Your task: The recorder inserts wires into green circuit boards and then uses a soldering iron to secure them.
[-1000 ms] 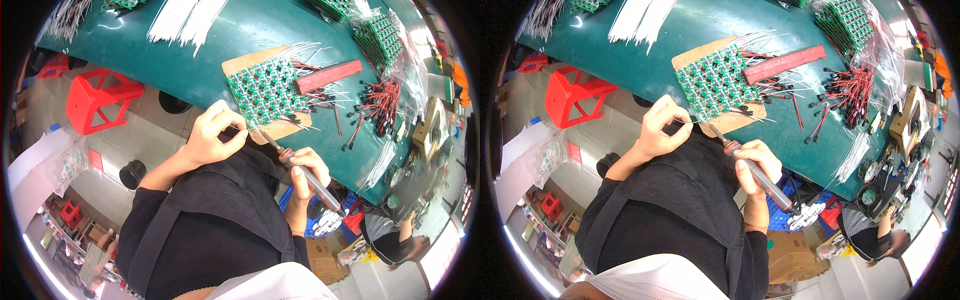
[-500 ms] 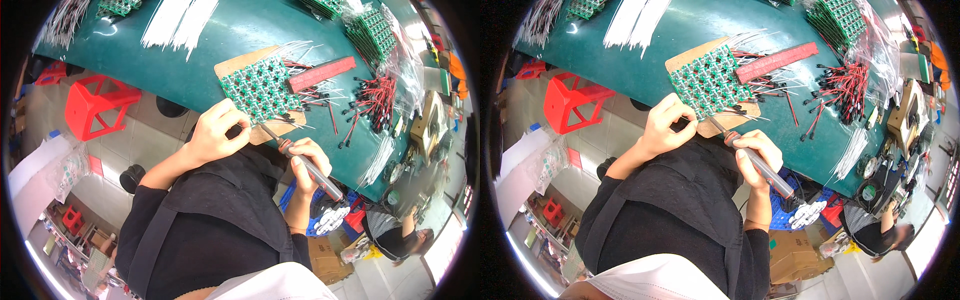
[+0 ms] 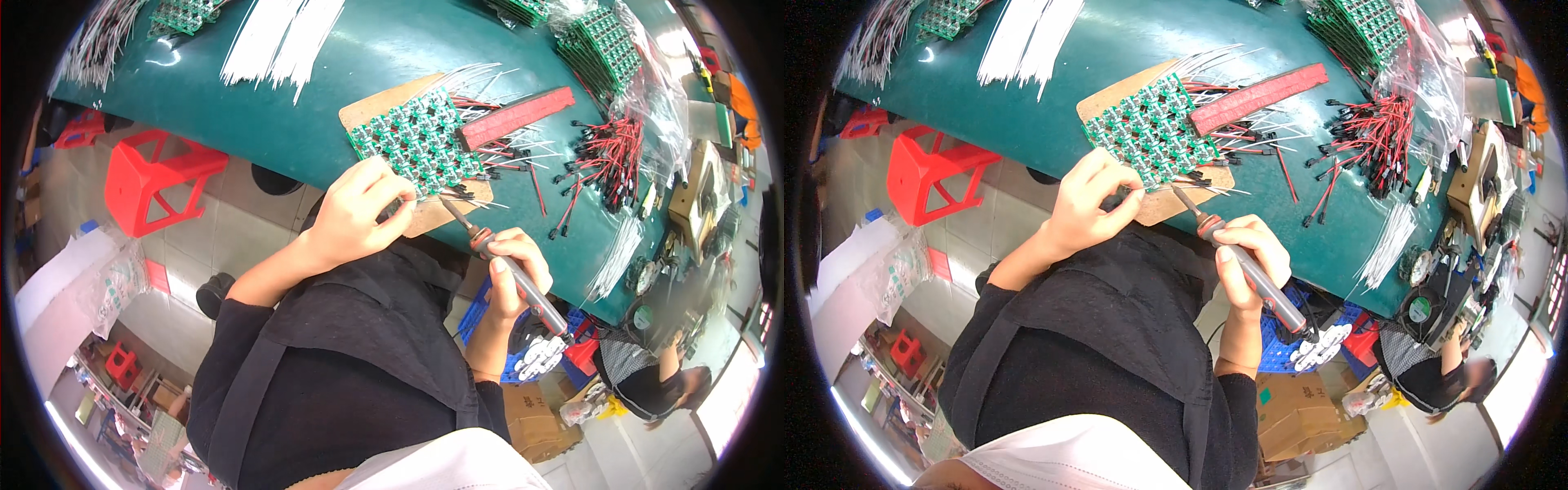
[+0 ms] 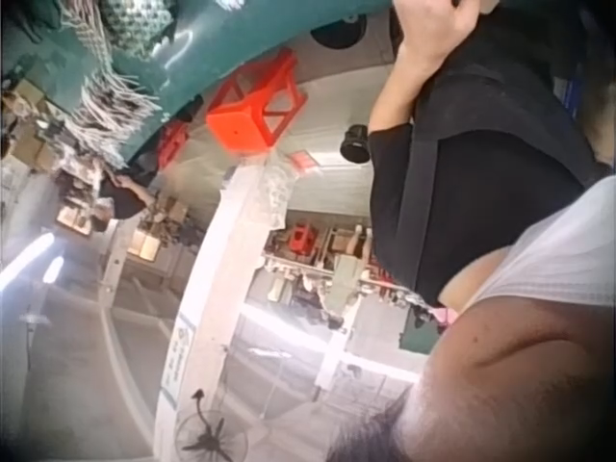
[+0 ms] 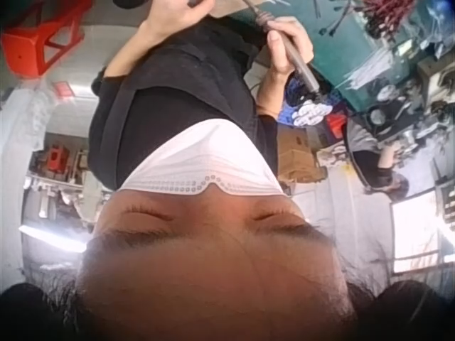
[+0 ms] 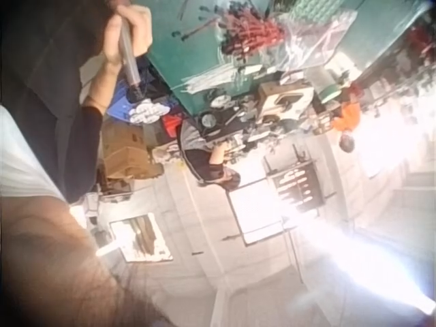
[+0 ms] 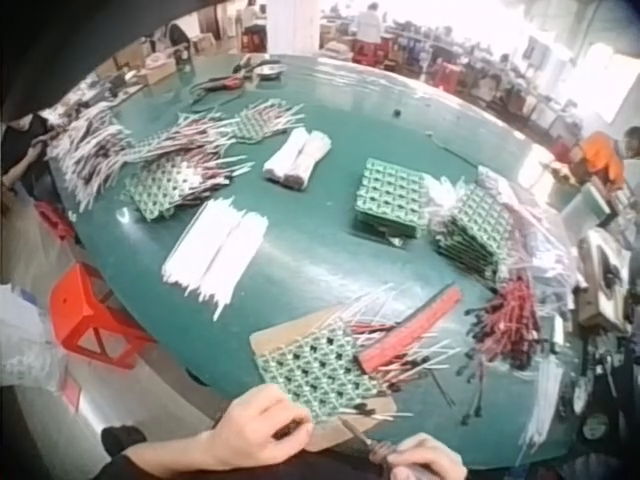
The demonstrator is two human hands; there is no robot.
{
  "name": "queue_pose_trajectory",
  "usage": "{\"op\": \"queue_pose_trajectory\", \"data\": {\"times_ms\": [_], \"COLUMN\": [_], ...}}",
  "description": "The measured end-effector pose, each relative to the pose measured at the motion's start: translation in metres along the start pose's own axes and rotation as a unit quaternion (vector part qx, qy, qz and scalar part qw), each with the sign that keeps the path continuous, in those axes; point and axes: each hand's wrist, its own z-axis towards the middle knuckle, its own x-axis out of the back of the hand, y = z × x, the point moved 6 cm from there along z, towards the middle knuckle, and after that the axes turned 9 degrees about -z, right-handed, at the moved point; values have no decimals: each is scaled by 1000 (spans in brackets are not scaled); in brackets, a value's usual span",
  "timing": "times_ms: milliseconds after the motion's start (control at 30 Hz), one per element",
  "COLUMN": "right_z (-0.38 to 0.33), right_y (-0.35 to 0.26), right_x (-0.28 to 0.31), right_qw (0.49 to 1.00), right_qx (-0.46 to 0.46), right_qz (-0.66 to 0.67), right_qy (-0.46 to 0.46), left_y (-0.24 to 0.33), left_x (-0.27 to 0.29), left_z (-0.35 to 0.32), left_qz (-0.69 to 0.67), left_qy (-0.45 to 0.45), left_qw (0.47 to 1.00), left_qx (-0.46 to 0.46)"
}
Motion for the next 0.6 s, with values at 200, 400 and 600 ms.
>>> {"op": "queue_pose_trajectory", "data": {"times_ms": [200,400,600], "right_z": [12,11,14], "right_y": [1,-1,-5], "right_x": [-9,-17,-17], "right_qw": [999,996,996], "right_qx": [-4,-7,3], "right_qz": [-1,-7,-13], "right_qy": [-46,-87,-89], "left_y": [-2,-2,7], "left_x": [-2,17,27], "left_z": [7,2,8], "left_qz": [6,-24,-9], "left_qy": [-7,38,86], "left_qw": [1000,997,996], "left_qx": [-5,55,-24]}}
